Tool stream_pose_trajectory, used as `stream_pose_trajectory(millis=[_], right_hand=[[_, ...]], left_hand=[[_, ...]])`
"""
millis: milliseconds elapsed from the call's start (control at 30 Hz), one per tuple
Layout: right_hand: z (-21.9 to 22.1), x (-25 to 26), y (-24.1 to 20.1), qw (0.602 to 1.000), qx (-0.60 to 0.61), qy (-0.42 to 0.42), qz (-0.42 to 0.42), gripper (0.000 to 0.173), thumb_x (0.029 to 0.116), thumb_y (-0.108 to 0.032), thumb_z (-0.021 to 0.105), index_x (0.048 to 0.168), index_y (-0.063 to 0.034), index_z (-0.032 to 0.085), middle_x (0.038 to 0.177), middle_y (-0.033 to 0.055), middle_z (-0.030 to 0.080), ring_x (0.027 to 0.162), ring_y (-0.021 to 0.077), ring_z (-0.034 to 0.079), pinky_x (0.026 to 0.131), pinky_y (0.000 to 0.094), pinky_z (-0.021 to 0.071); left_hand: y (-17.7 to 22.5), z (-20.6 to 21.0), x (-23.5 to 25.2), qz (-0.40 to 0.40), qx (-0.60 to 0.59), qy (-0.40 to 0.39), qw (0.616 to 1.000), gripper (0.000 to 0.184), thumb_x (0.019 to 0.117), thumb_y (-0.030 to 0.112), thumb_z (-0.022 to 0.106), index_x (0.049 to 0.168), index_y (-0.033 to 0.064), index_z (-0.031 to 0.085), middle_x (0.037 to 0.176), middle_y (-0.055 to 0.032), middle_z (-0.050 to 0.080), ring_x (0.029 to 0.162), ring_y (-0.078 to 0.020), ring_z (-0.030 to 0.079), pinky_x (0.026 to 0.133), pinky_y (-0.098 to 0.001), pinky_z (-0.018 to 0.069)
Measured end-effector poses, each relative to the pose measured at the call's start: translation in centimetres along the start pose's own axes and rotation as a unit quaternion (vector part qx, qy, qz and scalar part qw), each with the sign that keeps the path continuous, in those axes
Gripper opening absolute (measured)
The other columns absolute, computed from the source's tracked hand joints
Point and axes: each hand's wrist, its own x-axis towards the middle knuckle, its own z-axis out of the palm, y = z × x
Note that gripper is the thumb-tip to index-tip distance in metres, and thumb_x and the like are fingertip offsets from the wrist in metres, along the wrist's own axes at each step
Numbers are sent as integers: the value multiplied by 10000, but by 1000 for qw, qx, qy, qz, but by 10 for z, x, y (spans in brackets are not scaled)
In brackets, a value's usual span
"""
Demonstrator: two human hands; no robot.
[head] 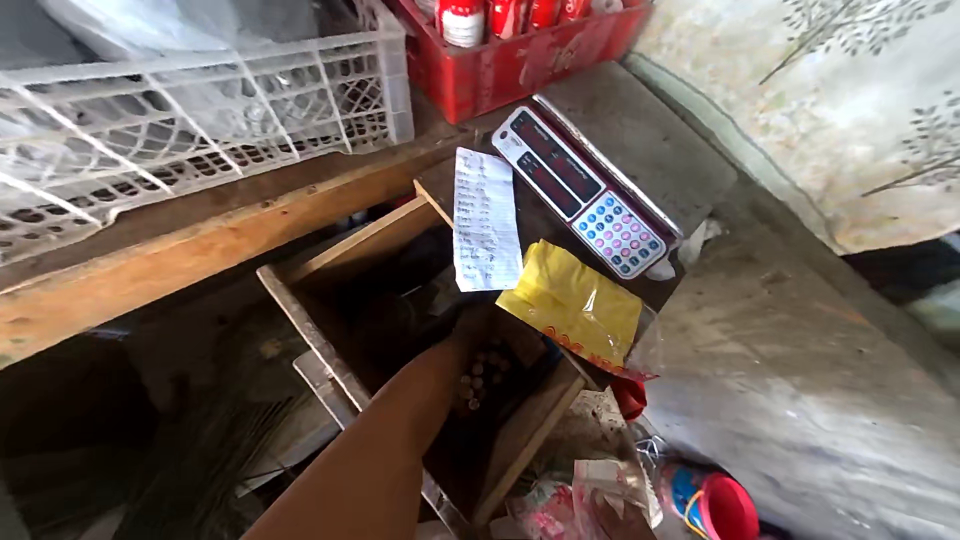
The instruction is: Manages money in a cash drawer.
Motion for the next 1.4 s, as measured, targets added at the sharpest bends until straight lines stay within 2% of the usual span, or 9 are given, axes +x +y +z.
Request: stream_pose_trajectory(millis=[200, 333, 533, 767, 933, 1100, 1200, 1300, 1400], right_hand=[[-13, 1, 12, 999, 29, 29, 2, 209, 1079, -116, 408, 997, -109, 600, 704, -87, 665, 471, -33, 486, 446, 146, 413], [-13, 8, 12, 1000, 24, 17, -4, 210, 1073, -117, 429, 984, -103, 619, 692, -80, 670, 469, -27, 496, 447, 152, 423], [-9, 14, 6, 1000, -14, 8, 8, 215, 1077, -128, 416, 984, -104, 609, 687, -86, 656, 471, -28, 485, 455, 159, 424], [-16, 19, 11, 999, -36, 23, 17, 214, 1073, -130, 445, 975, -83, 630, 674, -66, 649, 462, -22, 466, 448, 160, 406], [-13, 20, 12, 998, -42, 32, 24, 196, 1072, -127, 458, 997, -59, 626, 682, -52, 655, 465, -16, 475, 448, 164, 412], [-8, 18, 9, 999, -34, 14, 4, 201, 1066, -114, 459, 972, -85, 634, 673, -70, 659, 460, -27, 467, 447, 158, 401], [-1, 12, 6, 994, -101, 2, -51, 114, 1002, -56, 551, 984, -52, 663, 739, -73, 694, 557, -41, 550, 539, 168, 468], [4, 13, -4, 954, -230, -45, -188, 210, 890, -79, 727, 1008, 92, 698, 1073, 83, 660, 925, 29, 650, 843, 224, 572], [7, 18, -21, 884, -334, -40, -323, 268, 847, -187, 807, 859, 73, 745, 1138, 215, 629, 923, 107, 617, 792, 236, 541]], left_hand=[[46, -75, -44, -44, 28, -144, 988, 360, 1012, 198, 632, 1284, -39, 629, 1278, -272, 629, 1206, -429, 593, 1031, -608, 436], [28, -33, -21, 25, 96, -284, 954, 462, 950, 295, 688, 1269, -36, 642, 1265, -286, 632, 1179, -447, 603, 975, -673, 449], [22, -26, -6, 20, -50, -179, 982, 353, 1014, 199, 614, 1280, -34, 610, 1180, -258, 635, 1053, -377, 620, 924, -569, 480], [11, 23, 20, 66, 3, 51, 997, 454, 975, 285, 667, 1373, 73, 613, 1510, -183, 502, 1411, -412, 436, 1127, -624, 372], [7, 24, 22, 65, 49, 10, 997, 366, 993, 292, 630, 1296, 89, 667, 1362, -186, 620, 1284, -408, 561, 1049, -621, 442], [23, -47, -14, -6, -59, -91, 994, 345, 1015, 205, 629, 1256, -42, 634, 1175, -245, 655, 1072, -369, 636, 977, -553, 477], [30, -81, -35, 13, 0, -146, 989, 309, 1013, 109, 609, 1278, -48, 631, 1220, -278, 640, 1152, -419, 604, 1009, -591, 446], [13, -79, -56, 56, 3, -118, 991, 319, 1020, 147, 598, 1305, 9, 628, 1271, -241, 630, 1209, -398, 585, 1041, -592, 442], [8, -81, -96, 36, -60, -161, 984, 390, 1082, 204, 490, 1409, -8, 508, 1301, -263, 595, 1196, -400, 590, 1029, -589, 448]])
